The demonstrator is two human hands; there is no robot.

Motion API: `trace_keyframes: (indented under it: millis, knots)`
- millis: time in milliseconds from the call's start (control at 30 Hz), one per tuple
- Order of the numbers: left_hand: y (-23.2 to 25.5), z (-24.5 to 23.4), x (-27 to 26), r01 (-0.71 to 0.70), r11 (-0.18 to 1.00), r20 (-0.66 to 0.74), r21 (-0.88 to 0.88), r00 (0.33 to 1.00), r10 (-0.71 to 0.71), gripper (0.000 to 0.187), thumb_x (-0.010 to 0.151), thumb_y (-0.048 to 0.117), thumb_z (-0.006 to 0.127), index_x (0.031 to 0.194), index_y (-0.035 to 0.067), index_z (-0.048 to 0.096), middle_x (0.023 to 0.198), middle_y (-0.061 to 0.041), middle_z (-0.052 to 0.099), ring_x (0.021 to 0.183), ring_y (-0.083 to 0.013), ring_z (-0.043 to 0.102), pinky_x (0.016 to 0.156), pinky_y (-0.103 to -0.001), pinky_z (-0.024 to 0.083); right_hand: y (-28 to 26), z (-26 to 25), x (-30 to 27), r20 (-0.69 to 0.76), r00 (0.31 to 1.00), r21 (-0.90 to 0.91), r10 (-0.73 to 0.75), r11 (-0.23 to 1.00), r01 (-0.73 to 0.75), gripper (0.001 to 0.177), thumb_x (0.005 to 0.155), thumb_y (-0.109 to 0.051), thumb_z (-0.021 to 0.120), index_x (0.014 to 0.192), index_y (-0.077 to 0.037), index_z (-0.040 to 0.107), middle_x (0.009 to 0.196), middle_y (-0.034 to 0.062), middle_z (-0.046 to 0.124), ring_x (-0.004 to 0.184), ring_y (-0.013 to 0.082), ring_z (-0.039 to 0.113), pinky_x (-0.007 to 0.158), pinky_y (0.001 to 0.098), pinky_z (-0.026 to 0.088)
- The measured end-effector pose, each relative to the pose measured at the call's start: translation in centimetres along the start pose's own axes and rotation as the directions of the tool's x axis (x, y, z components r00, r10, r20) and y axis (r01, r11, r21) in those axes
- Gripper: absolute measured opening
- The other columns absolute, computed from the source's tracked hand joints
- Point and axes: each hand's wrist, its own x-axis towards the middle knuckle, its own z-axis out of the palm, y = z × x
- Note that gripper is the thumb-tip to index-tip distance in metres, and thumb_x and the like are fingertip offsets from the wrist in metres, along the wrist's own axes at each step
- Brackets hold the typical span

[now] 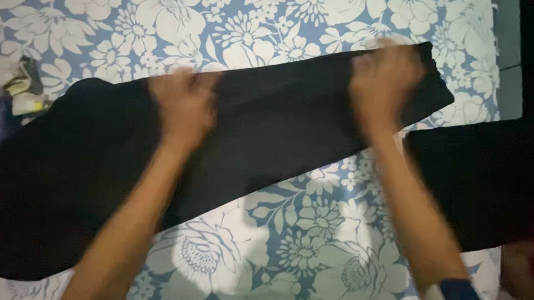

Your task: The person folds a pair of black trousers and a pair of light green trousers by hand on a bed.

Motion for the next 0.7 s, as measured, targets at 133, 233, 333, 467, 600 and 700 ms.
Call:
trace_keyframes:
  millis: [133,233,333,467,600,700]
  knots:
    - [7.8,3.6,0.1,-0.14,0.99,0.078,-0.006,0.987,0.14,0.058,0.099,0.051,0.063,0.149,0.023,0.057,0.157,-0.009,0.046,0.153,-0.0317,0.035,0.129,-0.058,0.017,-13.3,-0.2,-2.5,0.391,0.89,0.529,-0.236,0.848,-0.008,0.03,0.103,-0.023,0.06,0.132,-0.017,0.066,0.138,0.0063,0.066,0.128,0.0242,0.059,0.11,0.046,0.046]
    - [7.2,2.7,-0.4,-0.062,0.995,0.049,-0.079,0.997,0.066,0.09,0.083,0.075,0.059,0.155,0.023,0.044,0.162,-0.013,0.034,0.15,-0.0352,0.028,0.122,-0.059,0.014,-11.0,0.1,-3.2,0.355,0.899,0.245,-0.256,0.954,0.174,0.051,0.091,-0.035,0.07,0.138,-0.016,0.063,0.136,0.0082,0.062,0.126,0.0293,0.055,0.104,0.0545,0.038]
    - [5.1,1.4,-0.8,0.033,0.999,0.117,0.006,0.993,-0.033,0.114,0.067,0.088,0.054,0.156,0.021,0.033,0.161,-0.014,0.027,0.149,-0.035,0.025,0.119,-0.061,0.011,-1.4,-0.4,-1.6,0.626,0.771,0.078,0.117,0.974,-0.21,0.054,0.1,-0.048,0.065,0.148,-0.024,0.058,0.138,0.0081,0.059,0.13,0.0283,0.053,0.116,0.0496,0.039]
    - [1.1,1.9,-1.7,0.08,0.985,0.055,0.151,0.995,-0.089,0.092,0.092,0.077,0.05,0.166,0.025,0.03,0.171,-0.014,0.023,0.156,-0.0378,0.021,0.124,-0.059,0.011,5.4,1.1,-2.8,0.492,0.866,0.086,0.091,0.985,-0.152,0.06,0.107,-0.049,0.06,0.159,-0.022,0.051,0.161,0.016,0.04,0.15,0.0378,0.036,0.123,0.0503,0.028]
    - [-4.6,0.7,-5.9,0.284,0.945,-0.008,0.165,0.958,-0.286,0.084,0.104,0.07,0.048,0.17,0.022,0.028,0.175,-0.015,0.02,0.159,-0.0404,0.019,0.128,-0.06,0.012,5.7,3.5,-4.2,0.509,0.833,-0.072,0.217,0.975,-0.21,0.077,0.102,-0.066,0.055,0.163,-0.021,0.04,0.168,0.0203,0.027,0.156,0.039,0.022,0.124,0.0522,0.021]
    - [-9.2,-2.8,-10.8,0.32,0.894,-0.005,0.312,0.942,-0.335,0.084,0.102,0.065,0.05,0.167,0.016,0.03,0.172,-0.015,0.026,0.157,-0.041,0.024,0.123,-0.062,0.012,5.2,4.0,-3.0,0.574,0.747,-0.208,0.335,0.942,-0.262,0.094,0.096,-0.079,0.045,0.165,-0.018,0.024,0.169,0.0188,0.02,0.156,0.035,0.015,0.123,0.0524,0.016]
